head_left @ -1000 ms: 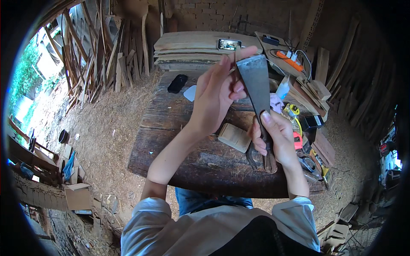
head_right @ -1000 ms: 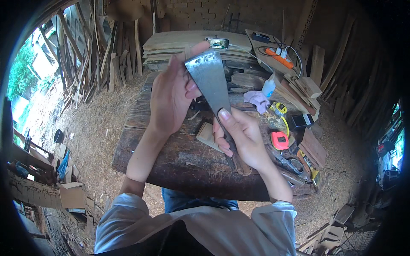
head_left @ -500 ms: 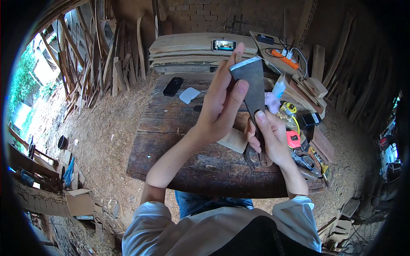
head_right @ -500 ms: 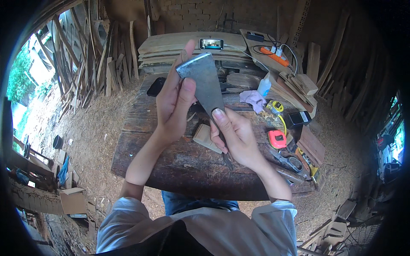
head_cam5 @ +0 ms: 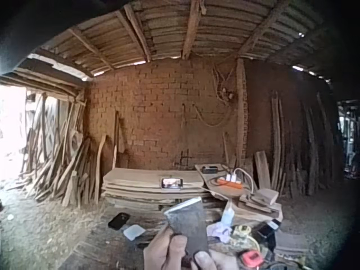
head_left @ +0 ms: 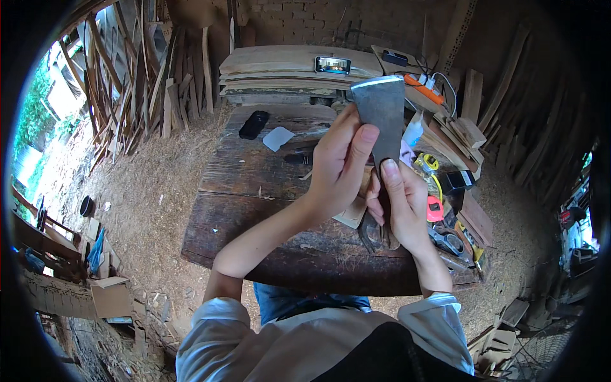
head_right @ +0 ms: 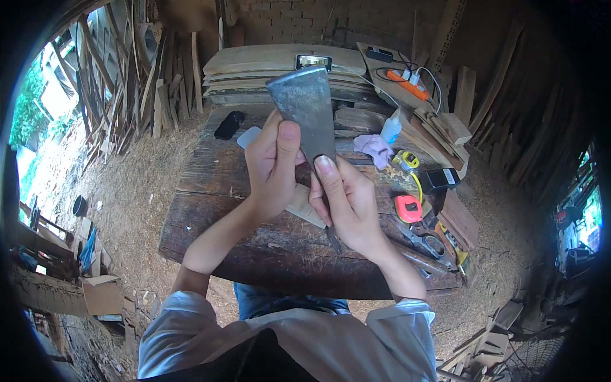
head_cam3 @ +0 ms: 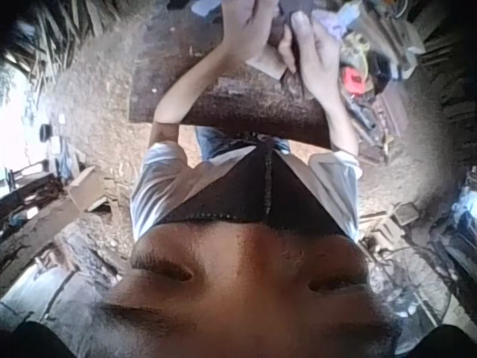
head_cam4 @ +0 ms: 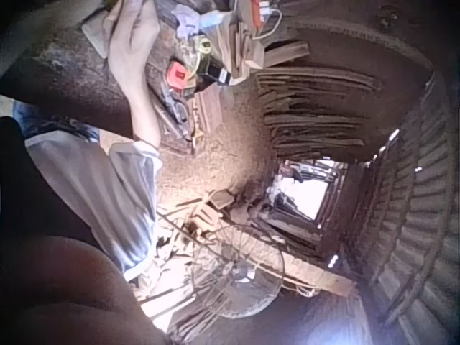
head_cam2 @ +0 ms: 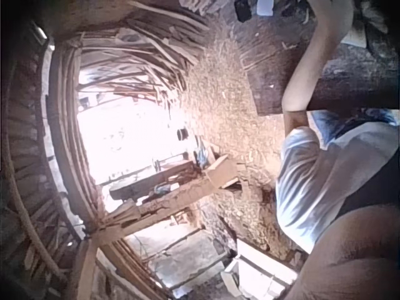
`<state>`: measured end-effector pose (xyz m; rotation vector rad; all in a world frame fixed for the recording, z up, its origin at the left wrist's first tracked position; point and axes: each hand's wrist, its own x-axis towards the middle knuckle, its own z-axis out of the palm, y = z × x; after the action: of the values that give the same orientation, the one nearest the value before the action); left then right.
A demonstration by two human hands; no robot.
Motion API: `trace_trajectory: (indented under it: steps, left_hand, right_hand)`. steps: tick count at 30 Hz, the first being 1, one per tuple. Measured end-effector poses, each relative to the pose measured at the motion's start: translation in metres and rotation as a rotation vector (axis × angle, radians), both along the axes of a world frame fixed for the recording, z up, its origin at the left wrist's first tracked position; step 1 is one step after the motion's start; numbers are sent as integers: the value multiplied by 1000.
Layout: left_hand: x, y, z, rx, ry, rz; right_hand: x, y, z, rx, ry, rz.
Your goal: The recorder uses a chisel and a wooden mallet to shape a small piece of wood on a workbench.
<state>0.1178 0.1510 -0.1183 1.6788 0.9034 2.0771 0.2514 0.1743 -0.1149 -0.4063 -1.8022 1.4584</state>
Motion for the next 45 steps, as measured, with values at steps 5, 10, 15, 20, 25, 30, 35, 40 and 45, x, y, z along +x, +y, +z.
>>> trace_trajectory:
  steps: [5, 10, 15, 20, 25, 30, 35, 40, 45]
  left_hand:
    - [-17, 0, 11, -88, -50, -26]
    - [-28, 1, 13, 3, 156, -97]
    - [-20, 7, 9, 99, 232, 123]
    - [-4, -13, 17, -269, 30, -8]
    - [-4, -2, 2, -84, 62, 43]
    - [-18, 4, 5, 28, -16, -19]
    - [-20, 7, 7, 83, 65, -49]
    - [-16, 3, 5, 69, 52, -84]
    - [-9, -5, -2, -57, 48, 9]
  right_hand:
    - [1, 6, -10, -61, -3, 86]
    - [2, 7, -10, -73, -5, 124]
    - [-1, 6, -14, -30, -20, 82]
    - [-2, 11, -17, 9, -15, 23]
    - [-2, 1, -4, -99, 31, 68]
    - [-2, 4, -13, -100, -10, 138]
    - [2, 3, -10, -90, -18, 122]
    - [-2, 3, -12, -24, -16, 94]
    - [-1, 4, -11, 44, -16, 39]
